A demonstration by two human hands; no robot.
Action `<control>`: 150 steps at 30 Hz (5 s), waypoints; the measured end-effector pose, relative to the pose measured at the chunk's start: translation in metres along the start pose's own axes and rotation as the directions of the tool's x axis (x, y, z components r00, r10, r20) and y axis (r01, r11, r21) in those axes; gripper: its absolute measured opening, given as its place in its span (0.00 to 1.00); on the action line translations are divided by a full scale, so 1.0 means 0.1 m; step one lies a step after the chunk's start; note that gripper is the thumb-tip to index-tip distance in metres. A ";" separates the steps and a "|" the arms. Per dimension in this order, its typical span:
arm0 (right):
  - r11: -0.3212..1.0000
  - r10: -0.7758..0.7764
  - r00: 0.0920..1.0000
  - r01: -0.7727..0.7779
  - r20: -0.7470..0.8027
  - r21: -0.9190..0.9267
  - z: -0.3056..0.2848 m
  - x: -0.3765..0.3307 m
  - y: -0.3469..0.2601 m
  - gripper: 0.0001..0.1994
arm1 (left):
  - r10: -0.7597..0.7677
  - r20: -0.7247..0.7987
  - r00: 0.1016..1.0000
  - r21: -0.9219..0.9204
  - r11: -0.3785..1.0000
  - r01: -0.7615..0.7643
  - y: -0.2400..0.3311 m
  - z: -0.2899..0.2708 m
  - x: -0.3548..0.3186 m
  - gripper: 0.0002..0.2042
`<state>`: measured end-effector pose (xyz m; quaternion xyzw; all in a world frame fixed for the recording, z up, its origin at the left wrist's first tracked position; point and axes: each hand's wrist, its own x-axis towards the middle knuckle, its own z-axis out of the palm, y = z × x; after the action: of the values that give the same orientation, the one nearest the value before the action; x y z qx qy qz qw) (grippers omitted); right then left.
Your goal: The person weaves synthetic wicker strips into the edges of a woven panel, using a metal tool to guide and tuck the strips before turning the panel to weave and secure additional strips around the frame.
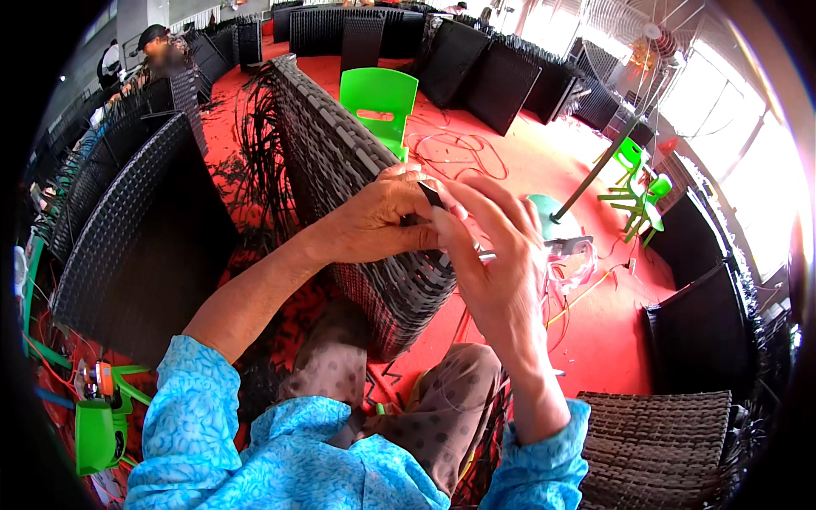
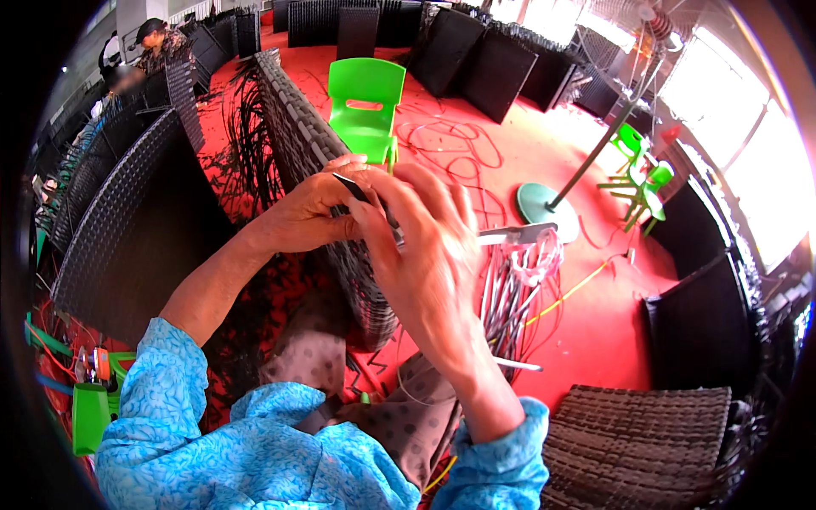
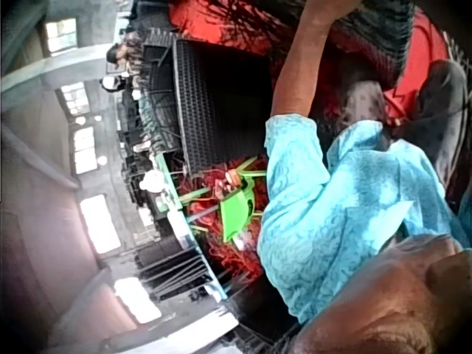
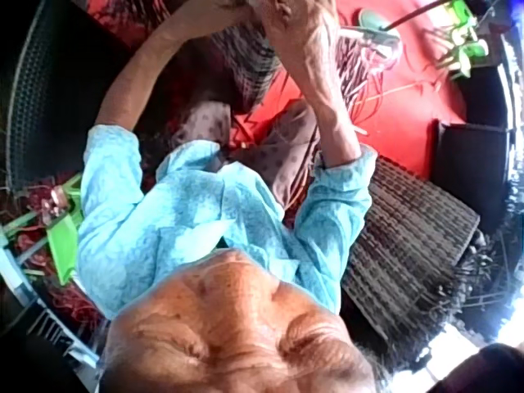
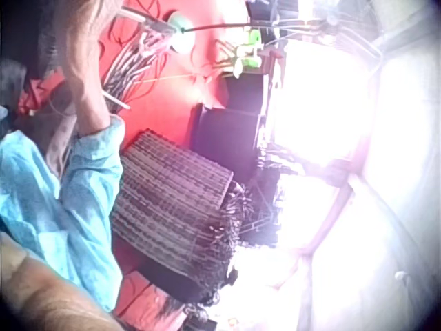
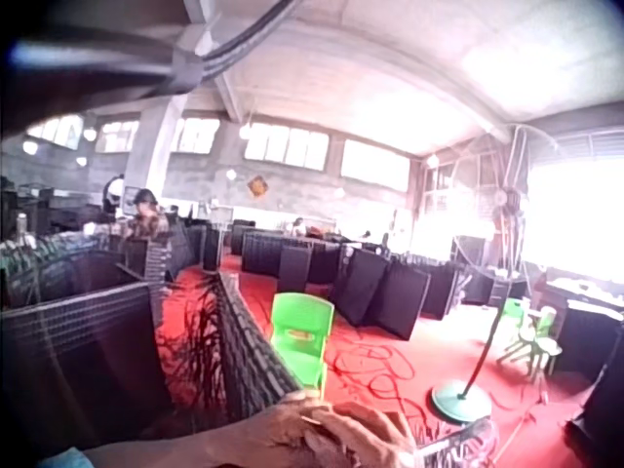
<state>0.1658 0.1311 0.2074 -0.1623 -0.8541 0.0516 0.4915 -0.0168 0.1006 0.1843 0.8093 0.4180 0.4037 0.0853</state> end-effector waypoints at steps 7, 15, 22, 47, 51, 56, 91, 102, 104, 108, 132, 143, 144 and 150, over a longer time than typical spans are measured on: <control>0.521 0.419 0.908 -0.226 -0.015 0.823 -0.05 -0.13 0.10 0.09 | 0.076 0.013 0.997 0.063 0.995 -0.076 0.09 -0.03 0.05 0.17; 0.815 0.469 0.854 -0.517 0.225 0.263 -0.50 -0.51 0.23 0.05 | 0.090 0.013 0.996 0.069 0.993 -0.091 0.04 -0.01 0.01 0.16; 0.931 0.346 0.884 -0.366 0.315 0.006 -0.50 -0.44 0.18 0.04 | 0.098 -0.001 0.995 0.094 0.991 -0.098 0.02 0.01 0.03 0.16; 0.999 0.039 0.887 -0.024 0.459 -0.039 -0.48 -0.13 0.28 0.06 | 0.130 -0.050 0.990 0.042 0.991 -0.128 0.06 0.00 -0.02 0.11; 0.998 0.046 0.881 -0.026 0.470 -0.050 -0.49 -0.17 0.26 0.08 | 0.119 -0.015 0.993 0.062 0.991 -0.118 0.07 -0.02 -0.04 0.11; 0.967 0.074 0.932 0.020 0.355 -0.254 -0.53 -0.20 0.19 0.21 | 0.134 0.008 0.991 0.041 0.990 -0.135 0.04 -0.07 -0.02 0.11; 0.860 -0.293 0.889 0.406 0.352 -0.309 -0.58 0.05 0.30 0.15 | 0.151 -0.096 0.984 0.398 0.912 -0.101 0.02 -0.04 -0.15 0.11; 0.965 0.224 0.898 -0.258 0.379 0.041 -0.50 -0.44 0.06 0.09 | 0.084 -0.076 0.994 0.402 0.914 -0.047 -0.02 0.01 -0.01 0.14; 0.950 0.242 0.874 -0.302 0.421 0.083 -0.51 -0.39 0.06 0.07 | 0.204 -0.167 0.965 0.423 0.899 -0.117 -0.06 0.05 0.01 0.14; 0.995 0.096 0.919 -0.091 0.383 -0.031 -0.43 -0.32 0.04 0.06 | 0.169 -0.142 0.975 0.414 0.905 -0.096 -0.03 0.02 0.00 0.14; 0.997 -0.013 0.864 0.047 0.504 -0.054 -0.40 -0.18 0.01 0.07 | 0.111 -0.075 0.991 0.414 0.908 -0.070 -0.01 0.02 0.01 0.13; 0.992 -0.041 0.964 0.070 0.262 -0.104 -0.73 -0.05 0.16 0.09 | 0.089 -0.055 0.994 0.453 0.890 -0.055 -0.05 0.02 -0.02 0.10; 0.965 -0.142 0.948 0.197 0.284 -0.176 -0.72 0.03 0.20 0.11 | 0.047 -0.035 0.998 0.453 0.891 -0.025 -0.04 0.00 -0.02 0.12; 0.963 -0.163 0.785 0.258 0.598 -0.076 -0.60 0.08 0.51 0.09 | 0.063 0.045 0.997 0.166 0.984 -0.070 0.10 -0.17 -0.06 0.16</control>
<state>0.2249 0.1778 0.2316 -0.0792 -0.9778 -0.0219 0.1928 -0.0246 0.0863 0.1972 0.8350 0.4214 0.3536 0.0119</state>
